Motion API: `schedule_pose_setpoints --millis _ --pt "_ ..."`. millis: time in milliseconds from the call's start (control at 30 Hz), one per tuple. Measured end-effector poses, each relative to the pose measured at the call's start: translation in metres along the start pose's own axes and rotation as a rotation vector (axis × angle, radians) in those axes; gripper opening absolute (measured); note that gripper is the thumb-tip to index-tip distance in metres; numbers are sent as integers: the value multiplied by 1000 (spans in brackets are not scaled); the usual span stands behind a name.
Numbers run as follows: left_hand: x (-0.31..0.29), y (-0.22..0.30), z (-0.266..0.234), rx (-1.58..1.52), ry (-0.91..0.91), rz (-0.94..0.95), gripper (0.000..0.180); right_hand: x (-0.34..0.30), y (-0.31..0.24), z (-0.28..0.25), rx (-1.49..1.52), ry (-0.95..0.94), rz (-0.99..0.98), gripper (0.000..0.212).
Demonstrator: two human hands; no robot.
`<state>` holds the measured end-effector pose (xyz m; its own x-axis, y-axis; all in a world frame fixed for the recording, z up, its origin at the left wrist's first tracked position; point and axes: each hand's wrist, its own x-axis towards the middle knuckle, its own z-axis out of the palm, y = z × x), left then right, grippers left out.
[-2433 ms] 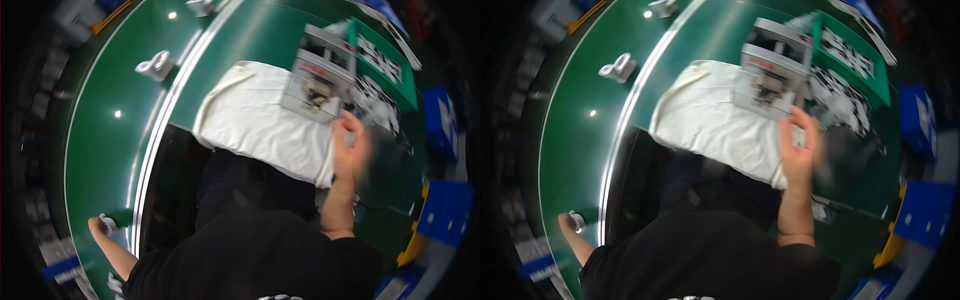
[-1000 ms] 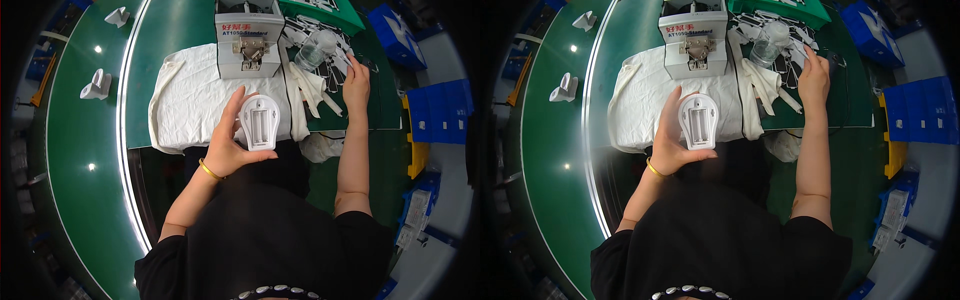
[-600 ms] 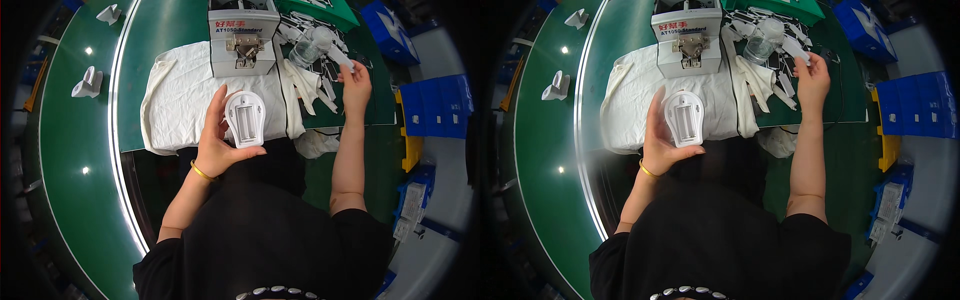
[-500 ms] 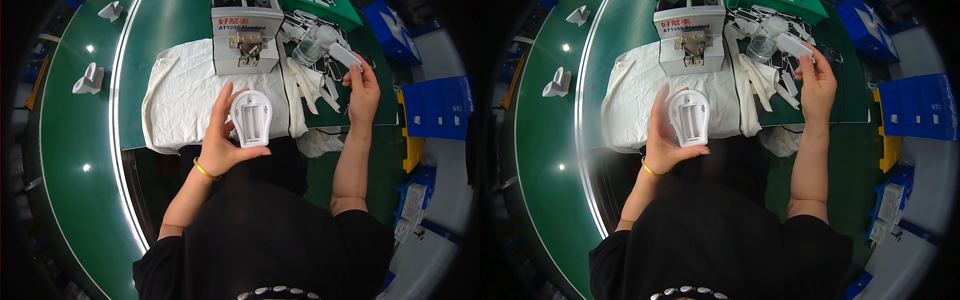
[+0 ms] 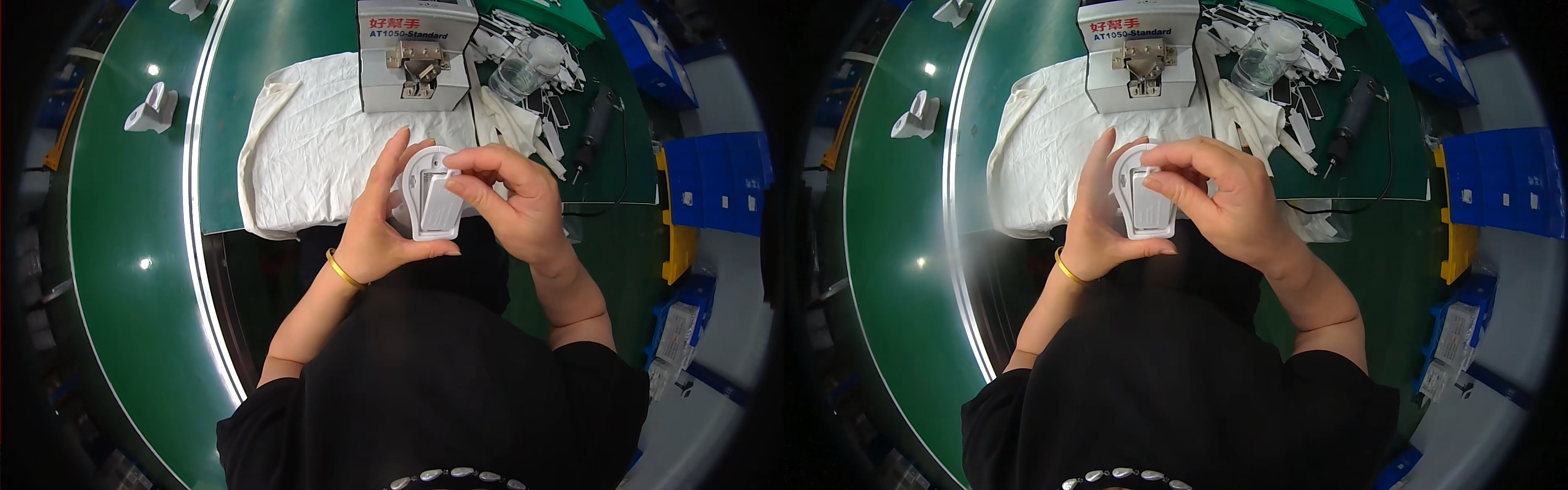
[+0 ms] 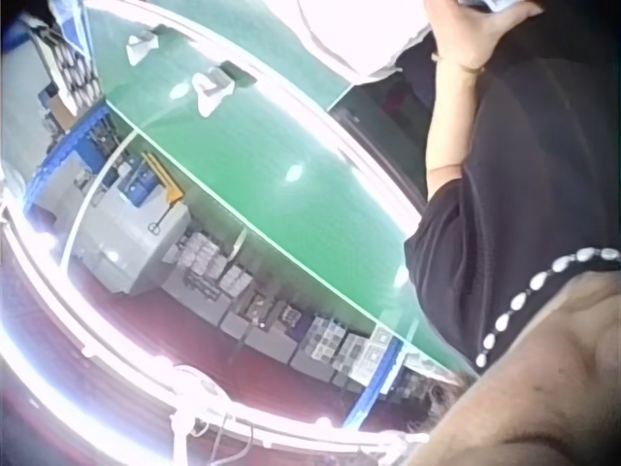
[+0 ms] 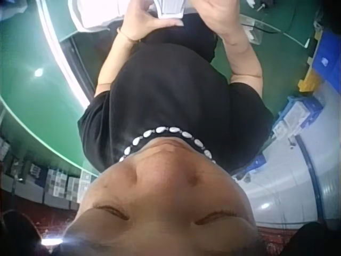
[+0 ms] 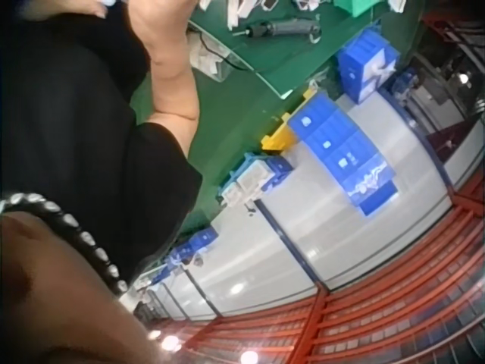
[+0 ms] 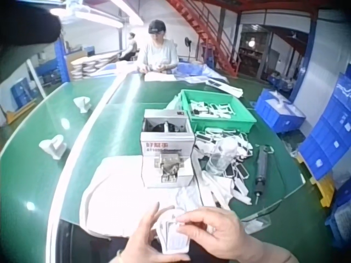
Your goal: Assembling plastic housings using an electric screwdriver on a factory assembly line.
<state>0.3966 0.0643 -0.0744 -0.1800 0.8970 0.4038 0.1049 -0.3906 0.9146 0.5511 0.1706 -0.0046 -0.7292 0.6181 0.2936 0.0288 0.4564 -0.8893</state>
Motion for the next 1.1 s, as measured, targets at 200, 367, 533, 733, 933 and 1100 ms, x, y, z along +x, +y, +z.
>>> schedule_pose_setpoints --millis 200,367,533,733,933,1100 --pt "-3 -2 0 -2 -6 23 127 1 6 -5 -339 -81 -237 23" --pt "-4 -2 -5 75 -41 83 115 -5 21 10 182 -105 98 52" --pt "-7 8 -8 -58 13 0 86 -11 30 19 597 -146 312 75" --pt "-5 14 -8 -164 63 -78 71 -13 23 23 335 -99 136 66" --pt "-4 21 -2 -43 73 -84 92 -10 29 11 438 -146 281 64" --pt "-5 15 -4 326 -91 18 118 -1 62 -35 395 46 164 56"
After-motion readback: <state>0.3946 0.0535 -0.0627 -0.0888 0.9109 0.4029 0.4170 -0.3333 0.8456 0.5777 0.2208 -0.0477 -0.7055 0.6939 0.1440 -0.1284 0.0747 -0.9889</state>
